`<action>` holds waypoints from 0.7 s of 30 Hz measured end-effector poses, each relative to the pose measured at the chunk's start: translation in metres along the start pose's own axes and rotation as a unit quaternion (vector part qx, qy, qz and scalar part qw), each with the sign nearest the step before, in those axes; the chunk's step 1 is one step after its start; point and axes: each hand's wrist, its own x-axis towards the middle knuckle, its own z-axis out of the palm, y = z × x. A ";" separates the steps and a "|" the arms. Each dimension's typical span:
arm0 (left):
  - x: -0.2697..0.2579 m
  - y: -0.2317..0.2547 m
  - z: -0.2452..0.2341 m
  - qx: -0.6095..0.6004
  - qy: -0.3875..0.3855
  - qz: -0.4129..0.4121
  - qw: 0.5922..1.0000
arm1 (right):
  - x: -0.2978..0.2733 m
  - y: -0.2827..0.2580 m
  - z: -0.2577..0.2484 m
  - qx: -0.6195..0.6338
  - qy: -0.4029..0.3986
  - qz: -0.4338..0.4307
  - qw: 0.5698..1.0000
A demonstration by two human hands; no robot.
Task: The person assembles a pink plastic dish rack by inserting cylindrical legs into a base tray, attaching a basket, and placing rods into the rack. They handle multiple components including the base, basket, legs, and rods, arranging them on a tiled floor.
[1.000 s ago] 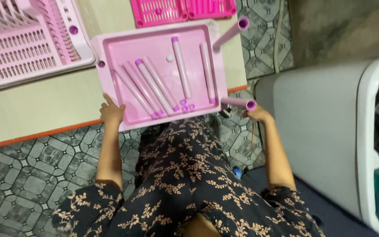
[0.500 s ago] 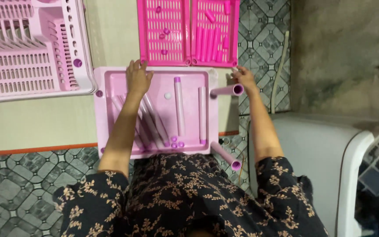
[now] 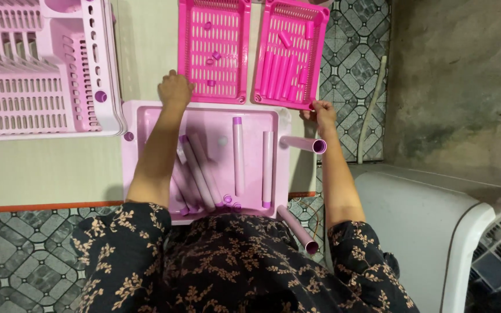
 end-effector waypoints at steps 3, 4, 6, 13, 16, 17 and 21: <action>0.003 -0.003 0.008 -0.118 0.073 -0.022 0.990 | 0.007 -0.003 -0.001 -0.019 -0.012 -0.001 1.000; 0.002 -0.005 0.011 -0.150 0.120 -0.019 0.981 | 0.011 -0.004 0.001 -0.026 -0.012 0.014 0.999; 0.002 -0.012 0.013 -0.235 0.198 0.018 0.951 | 0.020 -0.005 0.008 -0.031 -0.005 0.014 0.999; -0.006 -0.043 -0.005 -0.289 0.176 -0.051 0.940 | 0.039 -0.007 0.002 -0.015 0.045 -0.025 0.999; 0.000 -0.070 -0.009 -0.287 0.326 0.037 0.900 | 0.048 -0.023 -0.015 -0.021 0.032 -0.027 0.999; 0.001 -0.082 -0.009 -0.268 0.331 0.039 0.904 | 0.047 -0.025 -0.020 -0.027 0.027 -0.019 0.999; -0.008 -0.107 0.004 -0.293 0.309 0.011 0.905 | 0.045 -0.027 -0.028 0.013 -0.026 -0.024 0.999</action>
